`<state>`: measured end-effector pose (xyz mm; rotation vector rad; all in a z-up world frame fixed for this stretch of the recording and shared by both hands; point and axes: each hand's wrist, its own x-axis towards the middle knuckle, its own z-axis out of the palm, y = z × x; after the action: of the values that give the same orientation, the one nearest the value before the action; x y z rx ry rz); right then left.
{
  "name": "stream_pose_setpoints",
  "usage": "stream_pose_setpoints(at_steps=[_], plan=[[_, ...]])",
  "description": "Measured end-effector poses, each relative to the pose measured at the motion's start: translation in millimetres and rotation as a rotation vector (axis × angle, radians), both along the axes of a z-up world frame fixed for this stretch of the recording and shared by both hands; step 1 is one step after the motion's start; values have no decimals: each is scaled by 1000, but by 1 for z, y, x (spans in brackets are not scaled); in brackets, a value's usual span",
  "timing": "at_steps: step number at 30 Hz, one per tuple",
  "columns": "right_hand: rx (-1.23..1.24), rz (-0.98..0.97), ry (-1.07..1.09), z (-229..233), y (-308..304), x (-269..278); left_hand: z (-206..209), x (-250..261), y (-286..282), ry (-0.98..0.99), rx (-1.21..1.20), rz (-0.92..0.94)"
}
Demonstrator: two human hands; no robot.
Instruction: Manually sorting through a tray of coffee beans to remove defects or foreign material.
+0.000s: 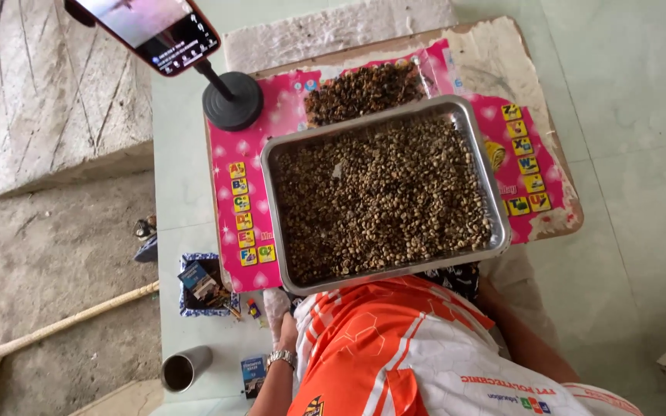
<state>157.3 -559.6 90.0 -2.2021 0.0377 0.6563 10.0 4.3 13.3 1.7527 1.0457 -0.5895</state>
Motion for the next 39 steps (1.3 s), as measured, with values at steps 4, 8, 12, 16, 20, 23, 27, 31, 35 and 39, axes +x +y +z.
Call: stream_pose_setpoints(at_steps=[4, 8, 12, 16, 20, 23, 27, 31, 35, 39], plan=[[188, -26, -19, 1, -1, -1, 24, 1, -9, -3, -53, 335], [154, -116, 122, -8, -2, -5, 35, -2, -14, -29, -66, 403], [199, -186, 155, -32, -14, -6, 49, 3, -19, -33, -108, 396], [118, 66, -112, -59, -22, 1, 18, -1, -11, -91, -19, 524], [72, 68, -70, -79, -32, 0, -1, -9, -4, -187, -284, 522], [13, -17, 96, -111, -47, -12, 1, -13, -8, -116, -176, 377], [-18, -169, 286, -61, -24, 3, 23, 11, -13, 3, -37, 199], [92, -60, 109, -99, -39, 3, 31, 0, -11, -118, -30, 70], [-530, 461, 357, -21, -11, 32, 63, 17, 8, -158, -70, -54], [-330, 204, 412, 11, -30, 53, 135, 54, 40, 314, -273, -291]])
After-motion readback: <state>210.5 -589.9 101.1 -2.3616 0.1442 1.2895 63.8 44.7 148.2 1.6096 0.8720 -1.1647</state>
